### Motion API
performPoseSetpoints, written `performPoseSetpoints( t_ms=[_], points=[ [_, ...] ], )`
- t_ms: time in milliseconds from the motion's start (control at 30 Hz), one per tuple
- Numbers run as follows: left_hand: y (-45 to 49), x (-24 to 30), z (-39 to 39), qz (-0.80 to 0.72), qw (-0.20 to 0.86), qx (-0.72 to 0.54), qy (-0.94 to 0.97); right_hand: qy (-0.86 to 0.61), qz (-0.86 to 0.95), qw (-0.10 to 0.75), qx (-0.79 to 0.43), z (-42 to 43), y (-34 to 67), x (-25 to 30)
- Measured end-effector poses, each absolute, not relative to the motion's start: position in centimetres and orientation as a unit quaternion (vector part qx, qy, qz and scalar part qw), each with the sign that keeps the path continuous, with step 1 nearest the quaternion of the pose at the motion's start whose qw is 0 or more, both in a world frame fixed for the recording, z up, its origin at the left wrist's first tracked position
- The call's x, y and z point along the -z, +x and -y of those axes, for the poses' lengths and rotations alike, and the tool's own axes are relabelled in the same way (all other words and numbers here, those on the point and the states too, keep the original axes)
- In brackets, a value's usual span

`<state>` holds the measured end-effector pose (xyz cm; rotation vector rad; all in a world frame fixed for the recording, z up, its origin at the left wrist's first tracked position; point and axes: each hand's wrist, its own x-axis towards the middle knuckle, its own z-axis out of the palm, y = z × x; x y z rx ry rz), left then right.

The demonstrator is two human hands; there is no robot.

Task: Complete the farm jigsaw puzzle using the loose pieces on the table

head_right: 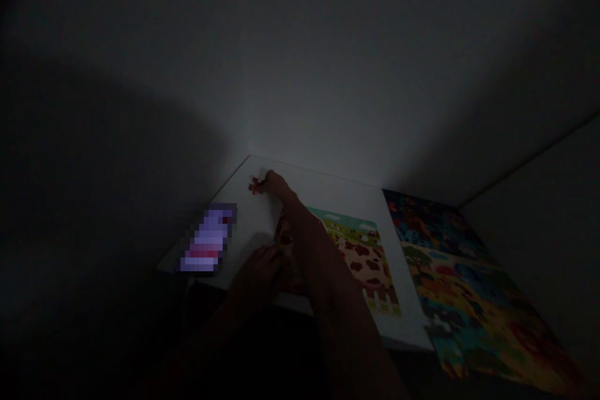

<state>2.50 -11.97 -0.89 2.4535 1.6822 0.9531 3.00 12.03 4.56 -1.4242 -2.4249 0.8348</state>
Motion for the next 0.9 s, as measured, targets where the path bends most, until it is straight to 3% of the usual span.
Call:
performPoseSetpoints(
  t_ms=[167,333,900],
  points=[
    [2.5,0.3,12.0,-0.541,0.021,-0.28,0.793,-0.353,0.756,0.238,-0.497,-9.3,13.6,-4.8],
    [2.6,0.3,11.9,-0.551,0.02,-0.264,0.791,-0.331,0.707,0.231,-0.581,-4.2,21.4,-2.9],
    [2.7,-0.2,11.9,-0.554,-0.006,-0.267,0.788,-0.309,0.725,0.276,-0.55,-3.2,21.7,-1.0]
  ],
)
